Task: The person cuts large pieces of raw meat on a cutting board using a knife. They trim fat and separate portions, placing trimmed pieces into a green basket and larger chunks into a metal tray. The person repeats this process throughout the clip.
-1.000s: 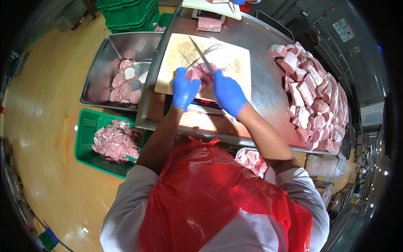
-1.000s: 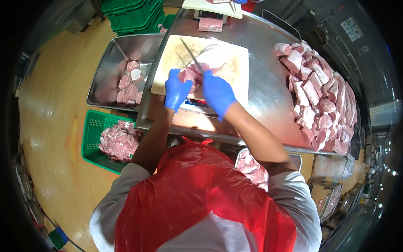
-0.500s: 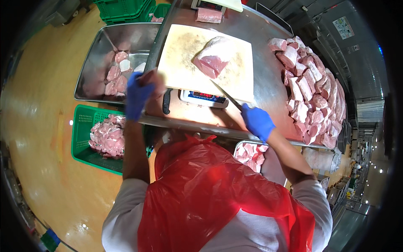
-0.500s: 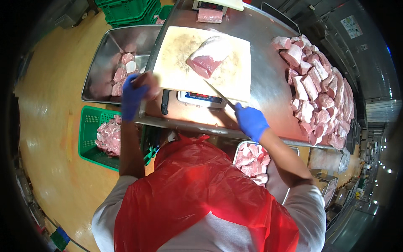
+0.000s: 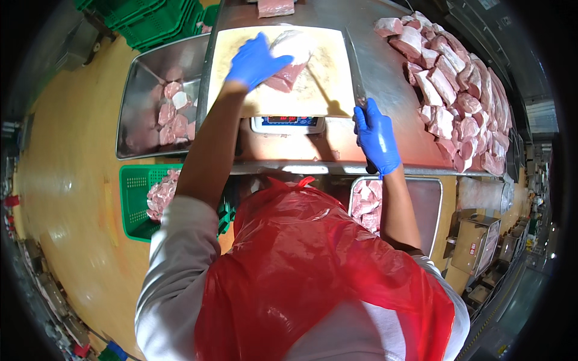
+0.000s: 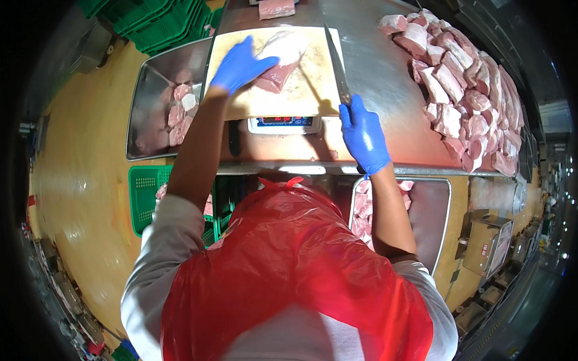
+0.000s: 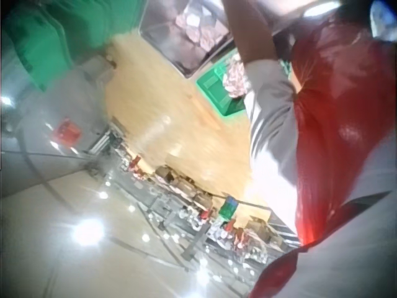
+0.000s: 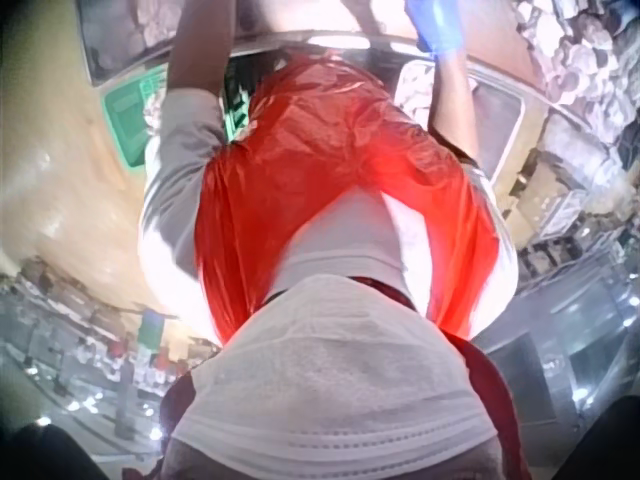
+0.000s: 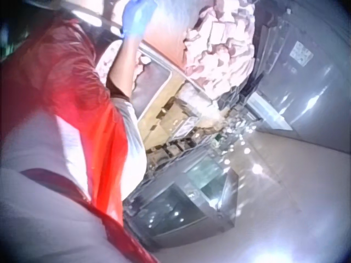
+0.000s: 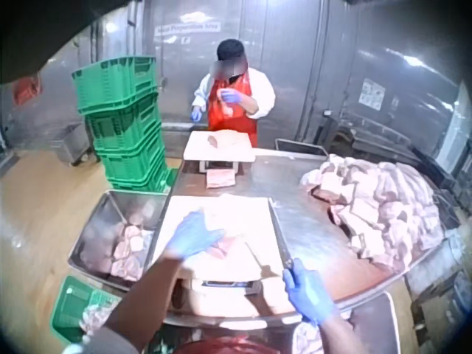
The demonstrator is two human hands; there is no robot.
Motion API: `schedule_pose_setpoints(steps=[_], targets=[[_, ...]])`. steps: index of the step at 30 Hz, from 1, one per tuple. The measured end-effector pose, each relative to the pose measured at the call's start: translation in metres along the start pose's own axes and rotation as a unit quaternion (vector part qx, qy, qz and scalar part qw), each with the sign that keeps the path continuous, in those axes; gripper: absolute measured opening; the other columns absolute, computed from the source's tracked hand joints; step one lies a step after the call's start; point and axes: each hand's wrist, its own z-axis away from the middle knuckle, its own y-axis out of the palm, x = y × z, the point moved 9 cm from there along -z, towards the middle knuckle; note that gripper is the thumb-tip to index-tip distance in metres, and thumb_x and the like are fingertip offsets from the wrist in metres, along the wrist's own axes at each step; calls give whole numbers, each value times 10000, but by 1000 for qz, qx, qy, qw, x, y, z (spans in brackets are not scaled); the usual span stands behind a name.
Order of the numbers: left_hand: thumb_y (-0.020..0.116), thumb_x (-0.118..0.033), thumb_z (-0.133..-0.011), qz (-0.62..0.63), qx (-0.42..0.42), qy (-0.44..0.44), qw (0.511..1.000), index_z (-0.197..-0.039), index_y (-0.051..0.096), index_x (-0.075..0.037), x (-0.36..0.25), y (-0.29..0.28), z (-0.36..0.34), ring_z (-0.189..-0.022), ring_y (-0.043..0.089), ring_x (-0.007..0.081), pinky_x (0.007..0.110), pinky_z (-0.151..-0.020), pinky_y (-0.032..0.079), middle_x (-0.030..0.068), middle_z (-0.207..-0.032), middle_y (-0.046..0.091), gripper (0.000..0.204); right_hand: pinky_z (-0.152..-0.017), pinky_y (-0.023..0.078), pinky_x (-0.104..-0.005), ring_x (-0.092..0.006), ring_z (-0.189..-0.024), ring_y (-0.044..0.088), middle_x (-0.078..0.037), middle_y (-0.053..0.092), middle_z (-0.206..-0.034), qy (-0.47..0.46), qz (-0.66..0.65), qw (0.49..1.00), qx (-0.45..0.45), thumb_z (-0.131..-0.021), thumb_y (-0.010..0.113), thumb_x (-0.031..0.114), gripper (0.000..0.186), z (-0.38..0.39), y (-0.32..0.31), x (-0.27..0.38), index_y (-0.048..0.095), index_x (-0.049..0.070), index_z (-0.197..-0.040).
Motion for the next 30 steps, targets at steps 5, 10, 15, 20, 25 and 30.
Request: schedule_pose_setpoints(steps=[5,10,15,20,25,30], targets=[[845,-511,-654,-142,180,-20,973,-1512,325,-7,-46,81,-78,-1293,541,396,512,-1032,478,265,-1433,506,1123,-455,426,-309,-122,-481,519,-59,558,-637,45,-52,998,-7,-1043,553,195,184,20,-18,-7,537,16,-1004],[810,-199,-652,-177,272,342,882,-1520,386,-188,-114,69,-13,-1397,457,355,578,-1118,369,177,-1548,418,966,-479,428,-335,-143,-506,519,-78,583,-650,121,-51,991,-26,-1038,562,183,175,67,-26,-84,529,18,-990],[696,-2,-721,-208,75,404,887,-1437,510,-155,-76,16,16,-1411,434,345,449,-1187,334,160,-1508,473,756,-513,447,-383,-224,-528,575,-133,614,-674,95,31,995,-19,-1035,563,183,178,89,-24,-103,520,15,-996],[716,-49,-802,204,-107,213,950,-1276,605,-91,-17,-2,74,-1131,589,319,409,-983,487,152,-1179,609,488,-571,485,-395,-278,-596,626,-158,649,-730,88,3,996,6,-1038,558,193,192,74,-5,-95,517,9,-1005],[742,-117,-811,98,-255,171,947,-1036,679,-69,-82,30,129,-1003,620,315,411,-843,539,132,-1063,634,238,-635,475,-523,-483,-778,634,-256,660,-805,11,-17,999,32,-1025,553,198,166,17,19,-46,555,36,-1061],[731,-63,-745,69,-287,123,948,-972,673,-62,-29,26,109,-942,658,301,396,-805,549,124,-991,673,234,-626,477,-561,-488,-740,632,-260,666,-820,-68,37,997,30,-1034,526,244,190,-21,43,6,545,56,-1050]])
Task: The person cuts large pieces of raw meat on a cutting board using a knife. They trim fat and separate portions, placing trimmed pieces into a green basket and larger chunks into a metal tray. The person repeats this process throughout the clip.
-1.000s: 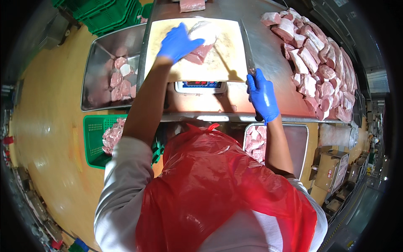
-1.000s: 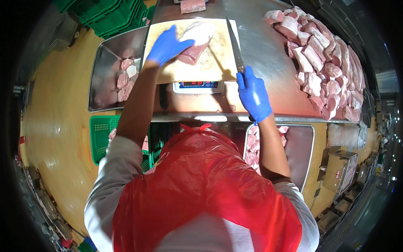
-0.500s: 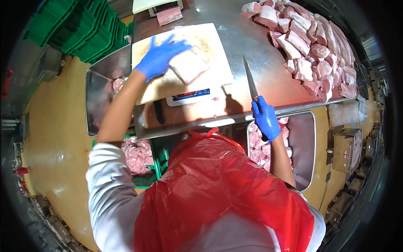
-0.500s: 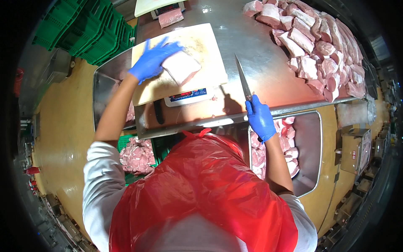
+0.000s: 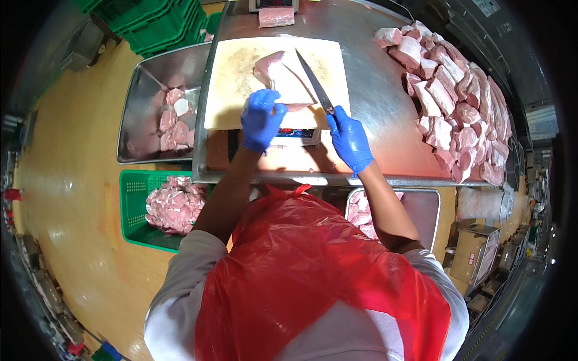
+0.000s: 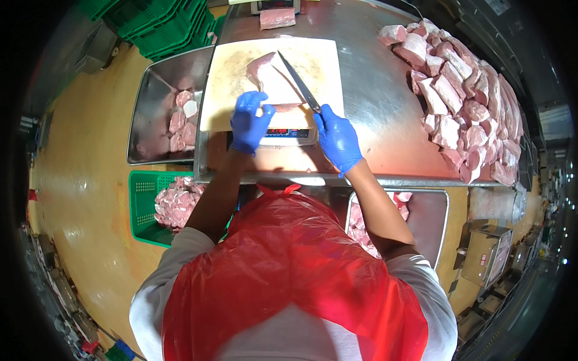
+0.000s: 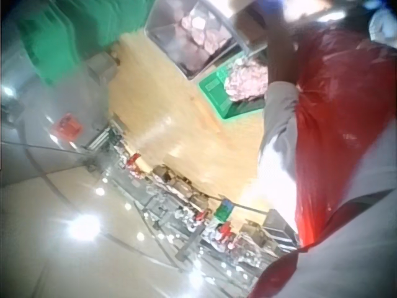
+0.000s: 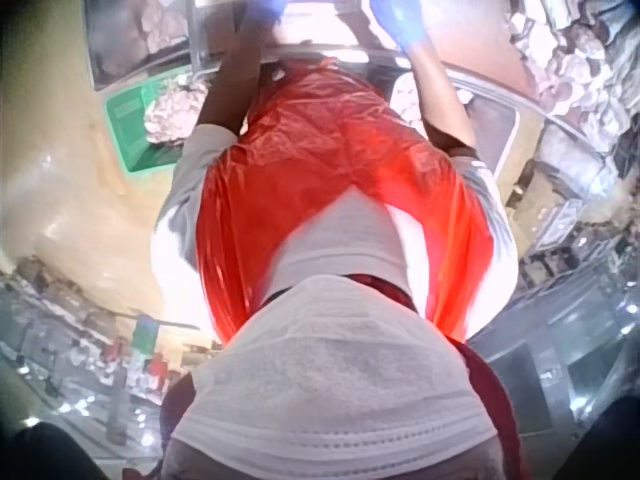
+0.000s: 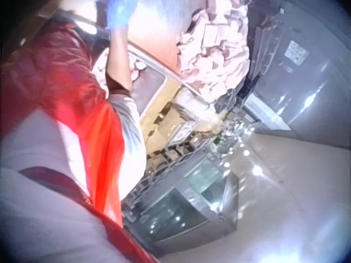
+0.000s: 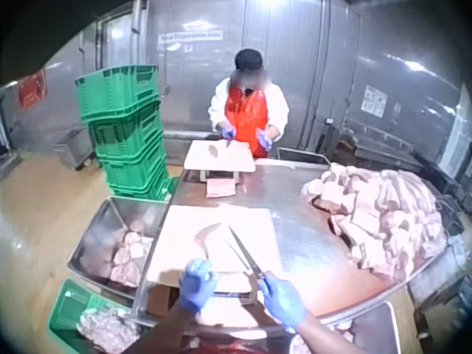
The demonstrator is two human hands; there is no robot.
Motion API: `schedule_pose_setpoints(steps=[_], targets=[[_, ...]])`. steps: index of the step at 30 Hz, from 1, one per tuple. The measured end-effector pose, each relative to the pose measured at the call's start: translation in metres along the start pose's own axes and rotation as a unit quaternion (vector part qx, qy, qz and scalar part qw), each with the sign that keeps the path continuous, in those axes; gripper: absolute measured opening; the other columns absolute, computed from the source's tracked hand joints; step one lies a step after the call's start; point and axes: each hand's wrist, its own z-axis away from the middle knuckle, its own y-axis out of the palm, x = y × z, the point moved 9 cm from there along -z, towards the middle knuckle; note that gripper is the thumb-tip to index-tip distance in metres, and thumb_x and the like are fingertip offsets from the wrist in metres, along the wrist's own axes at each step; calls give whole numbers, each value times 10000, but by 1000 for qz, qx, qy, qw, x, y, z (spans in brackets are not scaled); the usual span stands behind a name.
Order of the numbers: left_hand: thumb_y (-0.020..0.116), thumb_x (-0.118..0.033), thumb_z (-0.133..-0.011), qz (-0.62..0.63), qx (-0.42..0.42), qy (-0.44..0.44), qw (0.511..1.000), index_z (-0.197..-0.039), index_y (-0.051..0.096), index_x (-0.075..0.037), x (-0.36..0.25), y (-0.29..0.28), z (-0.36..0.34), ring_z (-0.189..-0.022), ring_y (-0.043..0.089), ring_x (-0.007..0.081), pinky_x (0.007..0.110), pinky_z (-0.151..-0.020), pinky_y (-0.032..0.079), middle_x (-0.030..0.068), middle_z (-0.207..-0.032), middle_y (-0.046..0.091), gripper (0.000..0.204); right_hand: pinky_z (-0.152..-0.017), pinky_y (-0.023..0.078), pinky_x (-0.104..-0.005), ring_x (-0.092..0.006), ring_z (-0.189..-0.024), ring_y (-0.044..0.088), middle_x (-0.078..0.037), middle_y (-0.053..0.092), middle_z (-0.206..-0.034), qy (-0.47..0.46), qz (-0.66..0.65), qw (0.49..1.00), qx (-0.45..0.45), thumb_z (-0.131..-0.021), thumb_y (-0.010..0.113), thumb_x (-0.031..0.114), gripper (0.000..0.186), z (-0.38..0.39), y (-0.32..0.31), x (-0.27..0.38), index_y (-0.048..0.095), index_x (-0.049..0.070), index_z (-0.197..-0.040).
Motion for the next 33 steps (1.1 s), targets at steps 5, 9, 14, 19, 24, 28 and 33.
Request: schedule_pose_setpoints(steps=[5,9,14,19,24,28,33], targets=[[731,-4,-758,151,-19,-42,987,-914,650,-75,27,-22,16,-844,682,303,384,-749,555,117,-936,674,190,-584,517,-539,-449,-661,654,-251,650,-740,-84,94,991,-33,-1038,512,227,203,-1,32,37,500,24,-1040],[759,1,-771,179,-57,-59,980,-924,655,-74,11,-26,35,-789,689,255,353,-713,562,102,-912,683,200,-611,518,-533,-441,-706,662,-249,664,-792,-98,111,989,10,-999,535,164,157,-13,54,65,501,26,-1064],[783,20,-744,170,-100,-80,977,-873,685,-53,13,-29,37,-733,698,203,318,-669,571,96,-857,706,178,-652,539,-522,-428,-753,684,-228,682,-819,-142,125,980,57,-957,552,136,164,-27,59,96,494,38,-1075],[763,38,-724,152,-102,-57,982,-837,680,-49,16,-27,42,-721,686,224,318,-660,563,99,-848,695,166,-650,539,-532,-454,-772,670,-245,669,-880,-141,245,938,200,-896,542,47,244,5,45,29,463,58,-1126],[756,33,-716,157,-98,-73,980,-833,673,-60,19,-32,53,-719,679,234,321,-646,557,96,-835,684,172,-611,544,-505,-421,-717,680,-224,677,-829,-128,369,891,232,-966,543,219,225,19,-15,-28,491,70,-1125],[758,36,-716,179,-93,-77,976,-833,670,-58,19,-39,53,-712,674,225,317,-640,555,96,-839,682,174,-599,543,-499,-416,-699,679,-216,675,-824,-145,323,913,203,-958,538,188,183,17,-12,-4,515,86,-1108],[760,47,-718,182,-33,-106,977,-832,663,-46,20,-37,56,-710,671,199,312,-652,552,89,-839,681,177,-658,541,-513,-418,-770,690,-227,693,-877,-143,232,948,164,-974,535,179,181,-15,46,72,524,78,-1124]])
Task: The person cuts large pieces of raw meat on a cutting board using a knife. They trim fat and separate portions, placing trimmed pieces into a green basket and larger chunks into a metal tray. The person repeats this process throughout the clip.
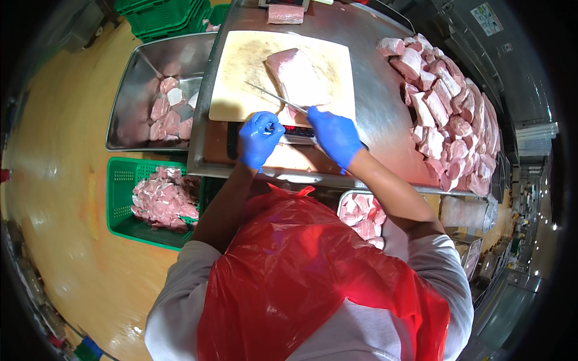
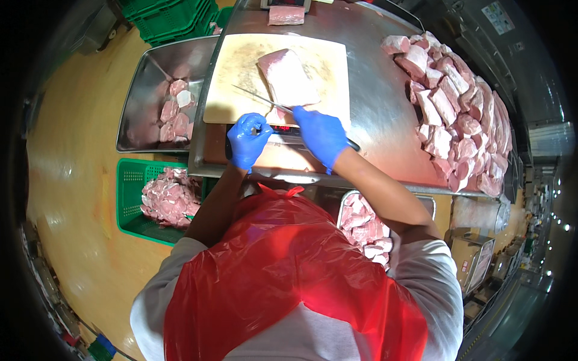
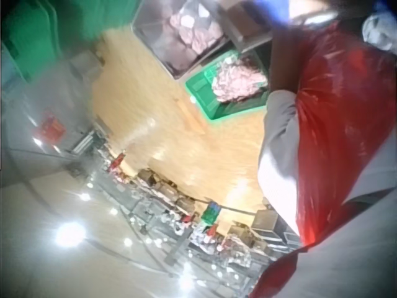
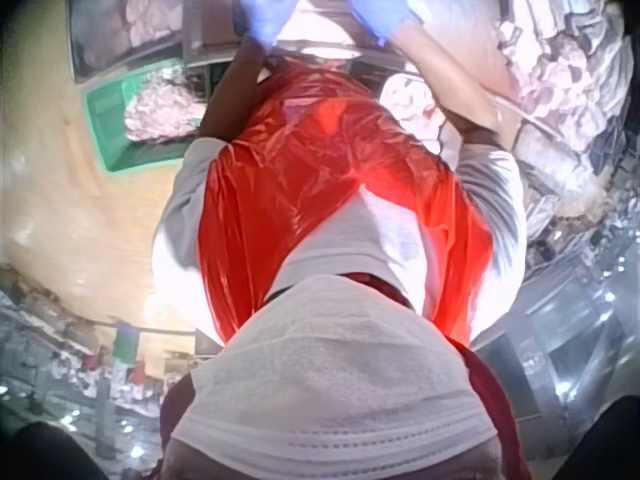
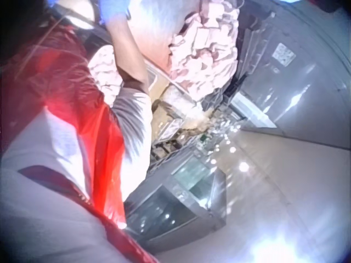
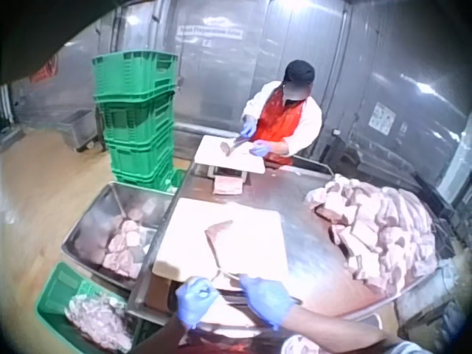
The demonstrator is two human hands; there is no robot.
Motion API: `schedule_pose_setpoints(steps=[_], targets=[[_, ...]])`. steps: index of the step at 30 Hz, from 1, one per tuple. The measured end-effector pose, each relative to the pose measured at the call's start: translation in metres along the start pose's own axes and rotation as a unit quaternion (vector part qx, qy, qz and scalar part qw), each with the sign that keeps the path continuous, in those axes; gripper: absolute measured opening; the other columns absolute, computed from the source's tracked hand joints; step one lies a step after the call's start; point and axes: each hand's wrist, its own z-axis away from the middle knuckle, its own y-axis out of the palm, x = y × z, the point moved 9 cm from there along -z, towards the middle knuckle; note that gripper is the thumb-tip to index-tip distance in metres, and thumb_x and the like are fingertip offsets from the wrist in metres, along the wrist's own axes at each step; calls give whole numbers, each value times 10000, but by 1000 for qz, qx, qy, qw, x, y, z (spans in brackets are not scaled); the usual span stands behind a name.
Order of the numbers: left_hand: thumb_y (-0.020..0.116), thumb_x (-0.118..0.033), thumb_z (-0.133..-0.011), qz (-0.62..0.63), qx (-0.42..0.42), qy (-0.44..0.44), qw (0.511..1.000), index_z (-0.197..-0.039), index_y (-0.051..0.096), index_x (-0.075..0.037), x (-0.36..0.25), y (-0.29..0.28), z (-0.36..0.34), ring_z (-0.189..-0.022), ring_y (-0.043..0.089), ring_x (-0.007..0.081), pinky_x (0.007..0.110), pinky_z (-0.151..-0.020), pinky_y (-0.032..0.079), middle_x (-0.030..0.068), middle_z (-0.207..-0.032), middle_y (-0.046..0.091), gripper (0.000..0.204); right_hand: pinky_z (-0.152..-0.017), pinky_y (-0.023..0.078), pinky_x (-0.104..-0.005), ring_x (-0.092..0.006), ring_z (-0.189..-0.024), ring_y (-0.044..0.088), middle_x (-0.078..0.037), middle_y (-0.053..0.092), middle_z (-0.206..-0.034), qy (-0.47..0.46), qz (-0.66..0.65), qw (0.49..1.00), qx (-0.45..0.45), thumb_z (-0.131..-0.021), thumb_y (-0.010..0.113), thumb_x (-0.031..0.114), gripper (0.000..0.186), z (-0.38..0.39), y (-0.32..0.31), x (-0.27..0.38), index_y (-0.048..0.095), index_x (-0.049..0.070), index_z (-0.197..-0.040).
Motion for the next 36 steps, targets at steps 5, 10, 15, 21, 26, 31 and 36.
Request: schedule_pose_setpoints(steps=[5,10,15,21,26,31,36], targets=[[774,4,-723,2,-10,23,1000,-856,672,-46,5,-5,-4,-726,675,227,333,-671,561,94,-849,679,175,-665,547,-510,-414,-799,696,-222,699,-924,-3,49,996,80,-979,493,144,227,1,21,-31,521,96,-1199],[784,-49,-721,-99,-56,-40,993,-877,686,-58,43,-61,24,-771,679,228,361,-722,559,79,-865,694,184,-642,545,-513,-409,-764,692,-204,694,-881,-7,161,977,142,-971,513,145,178,57,1,-135,548,105,-1141],[725,3,-775,-248,80,-240,935,-850,653,-44,118,-226,92,-707,627,203,316,-687,526,81,-815,657,114,-591,502,-489,-432,-705,651,-230,654,-807,23,-11,997,-71,-991,612,188,142,114,-42,-158,571,54,-1012],[693,-78,-886,-258,99,-14,961,-1295,613,-76,36,-144,-5,-1025,645,305,400,-888,524,177,-1084,671,417,-527,453,-284,-81,-586,532,-30,613,-729,235,-326,895,-195,-1048,569,227,203,108,14,-163,597,27,-1058],[773,-568,-802,-157,167,-138,964,-1458,261,172,16,89,-89,-1211,534,521,522,-1003,487,457,-1295,461,1113,-602,510,-394,-272,-626,663,-196,669,-760,202,-387,864,-251,-1019,595,184,187,58,-8,-115,602,0,-1053],[853,-448,-569,-247,346,-25,905,-1587,226,-86,10,151,-132,-1362,403,534,517,-1110,410,398,-1474,324,1250,-597,506,-395,-272,-613,649,-175,659,-746,210,-379,868,-241,-1021,594,197,189,80,-16,-118,586,9,-1034],[838,-161,-604,-71,530,82,841,-1547,372,-193,19,110,-153,-1325,501,368,448,-1083,451,225,-1446,490,1052,-566,480,-446,-393,-636,645,-213,647,-732,271,-346,873,-212,-1025,577,218,196,133,11,-146,571,22,-1022]])
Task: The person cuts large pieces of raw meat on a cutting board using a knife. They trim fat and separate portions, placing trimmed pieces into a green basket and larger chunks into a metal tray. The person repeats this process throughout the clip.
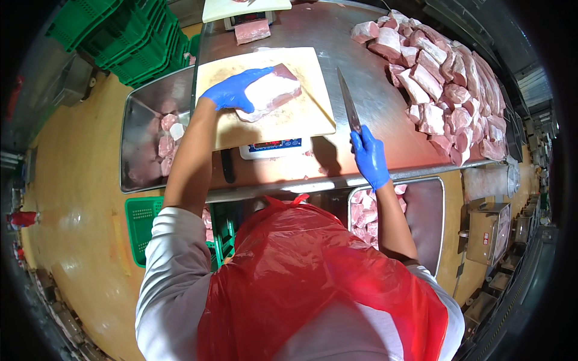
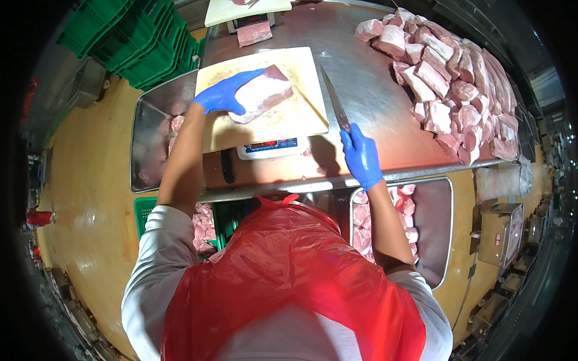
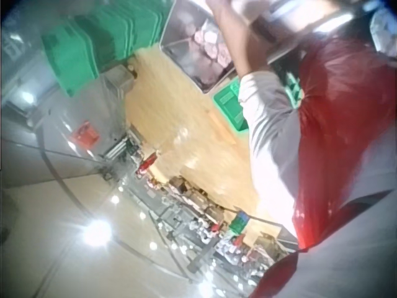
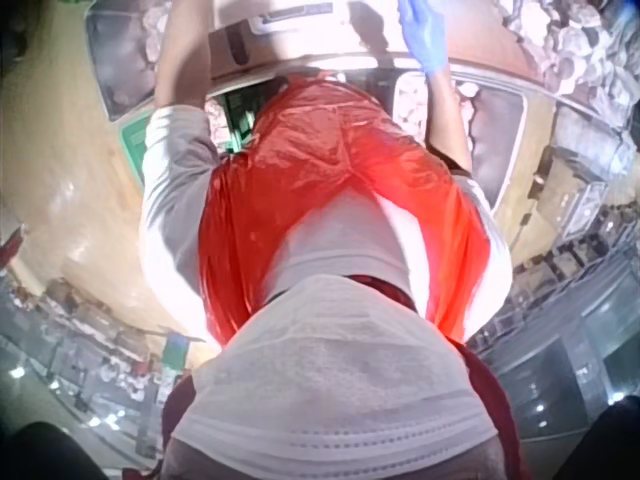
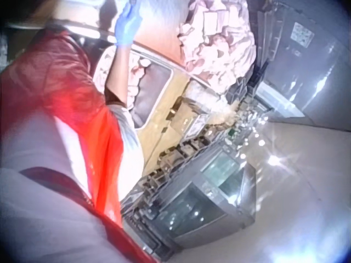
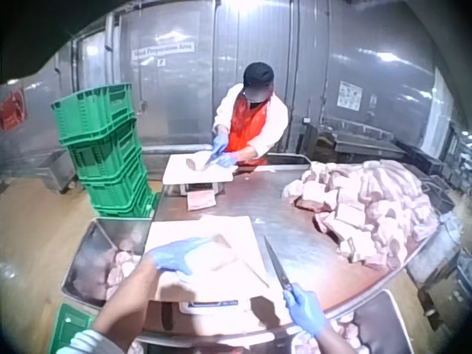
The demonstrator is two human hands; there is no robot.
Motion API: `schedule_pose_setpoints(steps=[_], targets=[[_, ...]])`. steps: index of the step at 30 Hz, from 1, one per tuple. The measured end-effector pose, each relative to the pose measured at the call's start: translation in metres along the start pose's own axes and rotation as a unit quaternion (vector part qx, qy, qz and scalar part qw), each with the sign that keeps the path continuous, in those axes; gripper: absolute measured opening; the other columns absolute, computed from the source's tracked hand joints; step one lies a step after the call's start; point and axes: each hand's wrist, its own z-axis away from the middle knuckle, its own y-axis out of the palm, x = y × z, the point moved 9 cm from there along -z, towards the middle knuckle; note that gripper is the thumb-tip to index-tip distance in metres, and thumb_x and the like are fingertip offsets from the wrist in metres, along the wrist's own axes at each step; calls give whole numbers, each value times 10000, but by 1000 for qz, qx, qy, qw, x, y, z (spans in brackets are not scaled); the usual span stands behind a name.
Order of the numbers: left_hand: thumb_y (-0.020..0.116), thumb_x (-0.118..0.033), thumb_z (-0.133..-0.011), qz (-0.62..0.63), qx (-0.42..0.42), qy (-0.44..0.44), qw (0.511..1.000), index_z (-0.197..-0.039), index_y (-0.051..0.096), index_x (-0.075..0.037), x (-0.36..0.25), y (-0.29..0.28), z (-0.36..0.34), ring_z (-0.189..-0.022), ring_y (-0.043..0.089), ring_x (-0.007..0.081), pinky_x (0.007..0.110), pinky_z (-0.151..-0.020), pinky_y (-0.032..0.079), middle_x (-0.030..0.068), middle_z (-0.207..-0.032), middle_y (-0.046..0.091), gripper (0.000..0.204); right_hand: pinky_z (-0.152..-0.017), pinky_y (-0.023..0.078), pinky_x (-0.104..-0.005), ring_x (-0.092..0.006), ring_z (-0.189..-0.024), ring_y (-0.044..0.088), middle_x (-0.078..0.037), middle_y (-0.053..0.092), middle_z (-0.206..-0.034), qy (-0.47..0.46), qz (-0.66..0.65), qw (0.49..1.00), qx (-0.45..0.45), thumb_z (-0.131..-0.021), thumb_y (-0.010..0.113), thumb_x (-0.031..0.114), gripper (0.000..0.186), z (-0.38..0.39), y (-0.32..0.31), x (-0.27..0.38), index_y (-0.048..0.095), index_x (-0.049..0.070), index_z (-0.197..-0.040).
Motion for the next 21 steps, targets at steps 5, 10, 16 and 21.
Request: schedule_pose_setpoints(steps=[5,10,16,21], targets=[[805,-118,-631,-25,-351,-101,930,-1186,658,-147,45,10,83,-996,657,303,390,-822,554,112,-1062,666,576,-580,465,-542,-498,-715,614,-271,635,-752,-34,111,993,-2,-1016,582,238,205,19,15,-12,556,34,-1017],[724,-78,-688,-289,-450,-38,844,-727,697,-137,-15,36,108,-626,598,270,371,-529,480,60,-640,547,75,-582,479,-514,-447,-710,659,-257,663,-801,-127,182,973,70,-1017,574,195,174,-6,83,67,533,25,-1017],[734,13,-760,193,-530,-135,814,-744,699,-23,38,51,123,-606,647,152,295,-550,500,58,-675,672,54,-676,518,-565,-474,-740,663,-286,658,-764,-201,189,951,142,-981,544,209,229,-65,183,153,526,-8,-1051],[745,-37,-731,308,-527,-168,774,-680,679,18,31,55,123,-584,636,152,298,-589,515,98,-656,682,100,-719,547,-529,-448,-802,686,-278,686,-837,-202,236,935,171,-922,564,132,233,-75,216,156,510,-25,-1086]])
